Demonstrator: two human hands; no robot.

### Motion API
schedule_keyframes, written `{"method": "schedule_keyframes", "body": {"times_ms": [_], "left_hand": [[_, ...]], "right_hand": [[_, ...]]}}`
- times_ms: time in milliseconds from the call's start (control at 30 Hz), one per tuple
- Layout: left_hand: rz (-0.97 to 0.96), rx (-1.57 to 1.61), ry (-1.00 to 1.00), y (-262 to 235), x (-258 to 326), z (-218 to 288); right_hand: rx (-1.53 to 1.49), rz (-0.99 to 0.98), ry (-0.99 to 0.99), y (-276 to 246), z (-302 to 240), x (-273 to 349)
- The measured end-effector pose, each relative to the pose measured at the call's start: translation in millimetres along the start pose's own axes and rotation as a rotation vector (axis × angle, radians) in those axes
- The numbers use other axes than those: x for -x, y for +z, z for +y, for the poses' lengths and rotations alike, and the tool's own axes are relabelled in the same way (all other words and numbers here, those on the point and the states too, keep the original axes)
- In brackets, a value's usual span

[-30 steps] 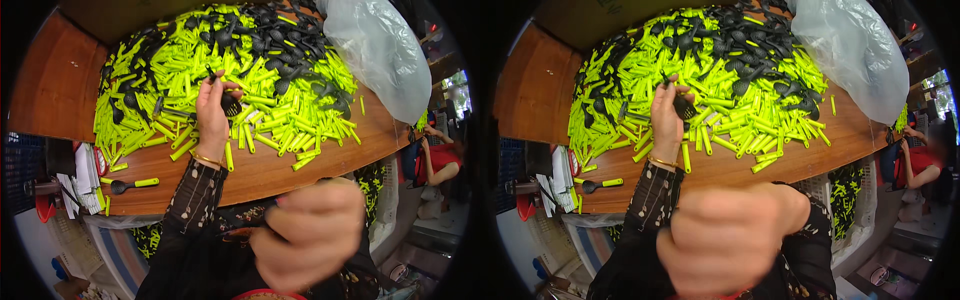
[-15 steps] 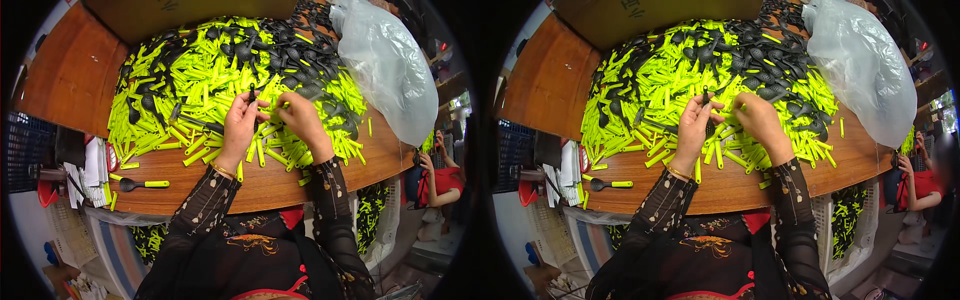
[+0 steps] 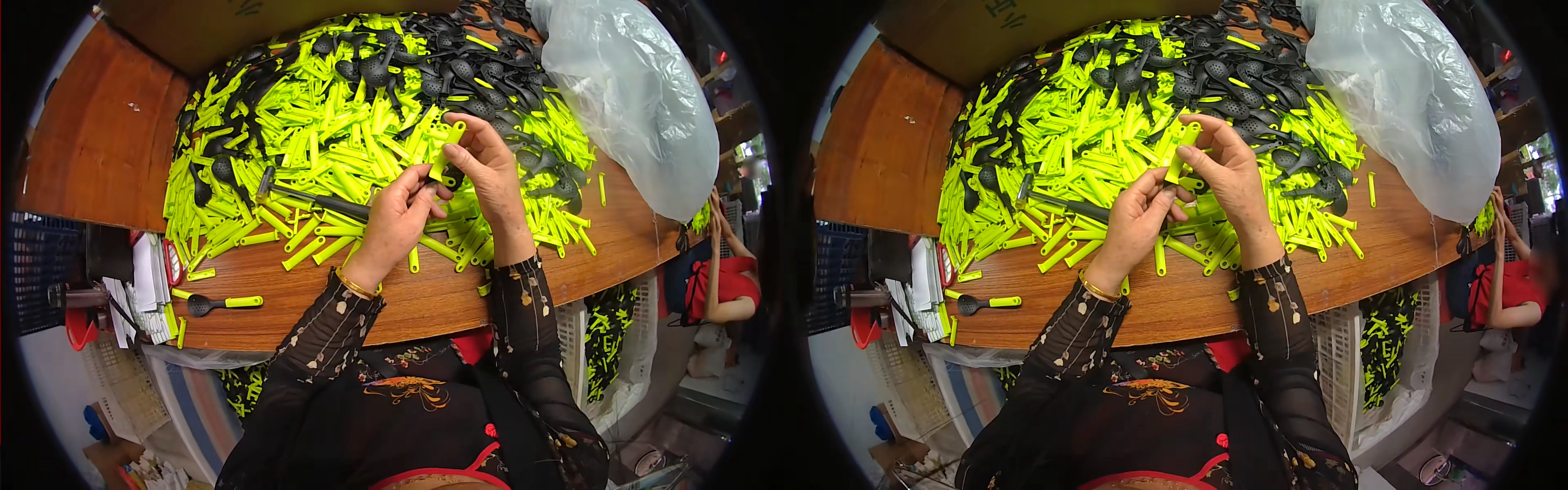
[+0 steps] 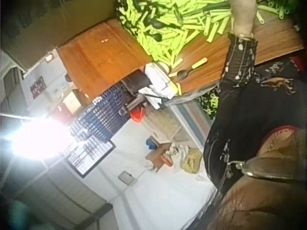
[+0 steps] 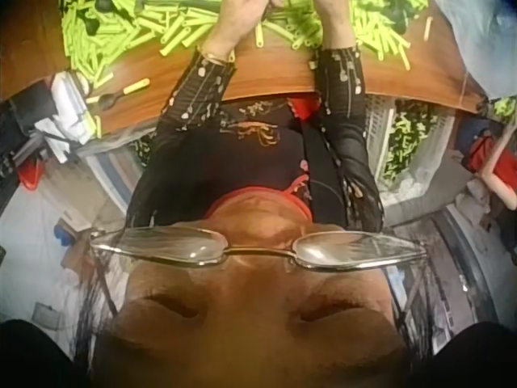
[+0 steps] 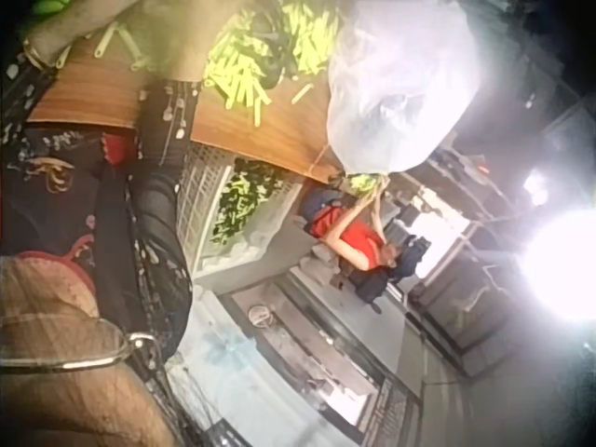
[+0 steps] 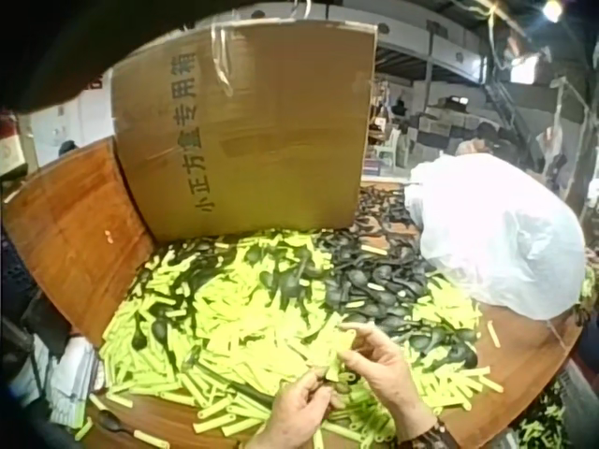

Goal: Assembling small green and black plastic components on a workbench using a small hammer.

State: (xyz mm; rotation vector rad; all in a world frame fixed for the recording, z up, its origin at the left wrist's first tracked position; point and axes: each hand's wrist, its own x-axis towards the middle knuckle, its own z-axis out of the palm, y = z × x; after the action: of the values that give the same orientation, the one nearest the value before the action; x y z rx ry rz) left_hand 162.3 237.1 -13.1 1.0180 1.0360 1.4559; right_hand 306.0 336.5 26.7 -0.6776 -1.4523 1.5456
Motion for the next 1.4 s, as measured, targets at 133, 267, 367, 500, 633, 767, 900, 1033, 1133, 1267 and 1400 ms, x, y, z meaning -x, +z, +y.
{"method": "schedule_keyframes", "body": {"times_ms": [133,267,367,500,633,767,900,1033,1133,1267,1400], "left_hand": [[-0.004,-0.031,-0.002,0,2,-2],[-0.017,-0.014,-0.035,-1,1,-1],[-0.052,0.053,-0.069,-2,1,1],[-0.048,0.094,-0.083,-4,-1,2],[-0.042,0.068,-0.056,-2,1,6],[-0.041,0.051,-0.046,-2,1,6],[-0.035,0.026,-0.053,-4,0,5],[-0.047,0.034,-0.051,-3,0,6],[-0.059,0.042,-0.049,-1,2,9],[-0.061,0.031,-0.065,-2,2,8],[-0.029,0.004,-0.042,2,3,12]], "right_hand": [[-0.001,-0.010,0.012,-4,-1,-1],[0.022,-0.055,0.062,-13,3,-2],[-0.066,-0.047,0.096,-14,5,-2],[-0.312,0.017,0.098,-18,3,-3],[-0.115,-0.028,0.060,-14,4,-1],[-0.018,-0.075,0.046,-7,-1,0],[-0.019,-0.079,0.053,-9,0,1],[-0.227,-0.011,0.079,-14,2,-1],[-0.142,-0.023,0.068,-11,4,0],[-0.077,-0.045,0.054,-11,3,-2],[0.003,-0.064,-0.010,-12,6,-1]]}}
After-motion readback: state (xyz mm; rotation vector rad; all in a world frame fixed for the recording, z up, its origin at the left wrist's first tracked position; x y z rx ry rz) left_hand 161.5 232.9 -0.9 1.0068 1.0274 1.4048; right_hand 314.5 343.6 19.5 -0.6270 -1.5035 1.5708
